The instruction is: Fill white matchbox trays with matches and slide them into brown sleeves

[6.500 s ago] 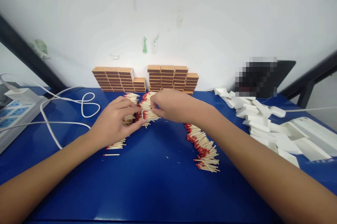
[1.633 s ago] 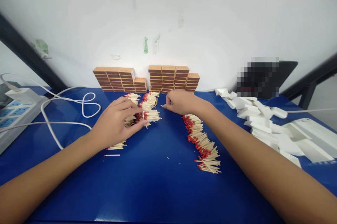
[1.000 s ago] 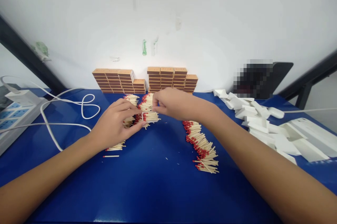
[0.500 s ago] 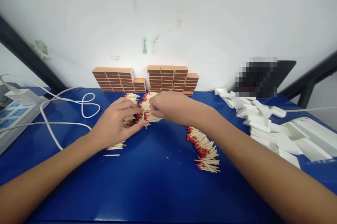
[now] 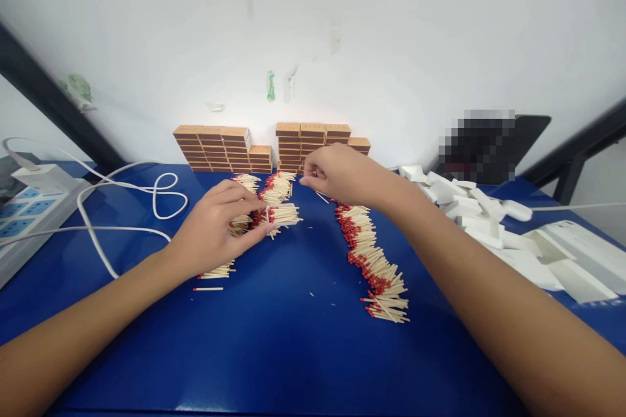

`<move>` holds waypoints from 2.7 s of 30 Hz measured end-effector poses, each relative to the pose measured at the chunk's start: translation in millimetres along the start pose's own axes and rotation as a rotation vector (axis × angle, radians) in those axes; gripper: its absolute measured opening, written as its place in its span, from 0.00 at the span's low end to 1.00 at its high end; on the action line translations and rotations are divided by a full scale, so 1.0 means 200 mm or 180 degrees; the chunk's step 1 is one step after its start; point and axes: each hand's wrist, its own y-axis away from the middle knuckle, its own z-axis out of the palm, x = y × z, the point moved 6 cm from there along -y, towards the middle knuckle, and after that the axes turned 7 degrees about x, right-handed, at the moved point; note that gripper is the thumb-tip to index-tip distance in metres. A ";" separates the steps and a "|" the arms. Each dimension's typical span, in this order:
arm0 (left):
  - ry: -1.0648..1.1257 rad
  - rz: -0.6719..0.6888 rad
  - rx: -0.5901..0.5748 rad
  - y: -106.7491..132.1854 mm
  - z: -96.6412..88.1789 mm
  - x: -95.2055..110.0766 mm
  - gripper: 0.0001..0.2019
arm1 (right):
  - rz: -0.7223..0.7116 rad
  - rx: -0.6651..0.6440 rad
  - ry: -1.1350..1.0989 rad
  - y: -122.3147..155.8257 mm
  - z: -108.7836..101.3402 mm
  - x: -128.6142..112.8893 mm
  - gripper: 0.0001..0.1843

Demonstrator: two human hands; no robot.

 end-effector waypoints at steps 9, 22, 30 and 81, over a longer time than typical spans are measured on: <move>-0.0093 0.0026 0.0027 0.01 0.01 -0.01 0.12 | 0.0345 -0.0800 0.0156 -0.05 0.24 0.26 0.07; -0.0163 0.0045 0.0023 0.00 0.01 -0.01 0.12 | -0.0246 -0.0580 -0.0250 0.03 0.07 -0.01 0.08; 0.0116 0.0131 -0.0055 0.01 0.01 0.02 0.13 | -0.0616 -0.0634 0.0026 0.10 0.09 -0.23 0.06; 0.0201 0.0233 -0.0081 0.02 0.03 0.02 0.14 | 0.0566 0.0380 0.0030 -0.10 0.34 0.07 0.07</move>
